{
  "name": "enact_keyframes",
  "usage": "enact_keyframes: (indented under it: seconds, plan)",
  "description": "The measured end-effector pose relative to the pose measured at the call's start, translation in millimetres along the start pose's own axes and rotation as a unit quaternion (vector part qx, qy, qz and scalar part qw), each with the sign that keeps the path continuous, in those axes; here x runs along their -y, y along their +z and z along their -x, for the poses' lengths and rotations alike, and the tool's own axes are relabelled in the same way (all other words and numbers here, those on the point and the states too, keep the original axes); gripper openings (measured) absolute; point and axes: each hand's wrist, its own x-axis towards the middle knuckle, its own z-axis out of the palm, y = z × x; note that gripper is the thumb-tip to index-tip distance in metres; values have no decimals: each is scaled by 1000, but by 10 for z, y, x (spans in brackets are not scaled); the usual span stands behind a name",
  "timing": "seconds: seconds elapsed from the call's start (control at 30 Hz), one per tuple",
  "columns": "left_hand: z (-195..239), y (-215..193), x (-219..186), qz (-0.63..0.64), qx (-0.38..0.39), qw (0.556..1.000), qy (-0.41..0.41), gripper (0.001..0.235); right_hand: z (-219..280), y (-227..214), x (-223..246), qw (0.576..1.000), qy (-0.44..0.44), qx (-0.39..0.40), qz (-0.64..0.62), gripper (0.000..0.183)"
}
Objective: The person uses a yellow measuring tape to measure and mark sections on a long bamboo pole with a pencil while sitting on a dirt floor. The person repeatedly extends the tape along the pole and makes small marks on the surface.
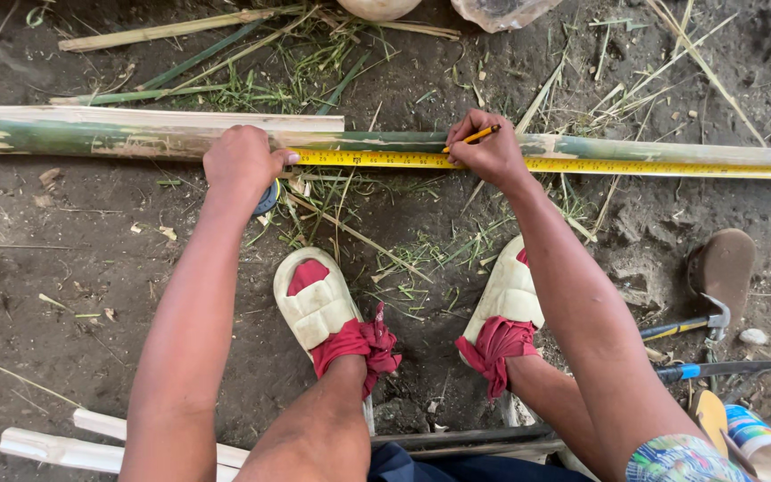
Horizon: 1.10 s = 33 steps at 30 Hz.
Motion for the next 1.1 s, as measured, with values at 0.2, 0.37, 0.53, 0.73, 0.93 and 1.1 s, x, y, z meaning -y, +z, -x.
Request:
enact_keyframes:
  seconds: [0.2,0.37,0.53,0.73,0.93,1.1]
  plan:
    - [13,-7,11,4,-5,1000,8,56,2,43,-12,998,12,-29,-47,11]
    - [22,-20,-10,9,27,999,-14,57,-21,29,39,999,-19,-42,-21,11]
    - [-12,-54,-27,8,27,999,-16,59,-45,31,33,999,15,-43,-17,13]
    - [-18,-56,-18,6,32,999,-22,61,-73,48,-17,996,27,-52,-65,13]
    - [-48,-31,-9,5,41,999,-29,62,-96,39,-16,996,35,-60,-52,14]
    - [-12,-12,20,17,23,999,-27,63,-122,23,7,984,43,-132,-115,10]
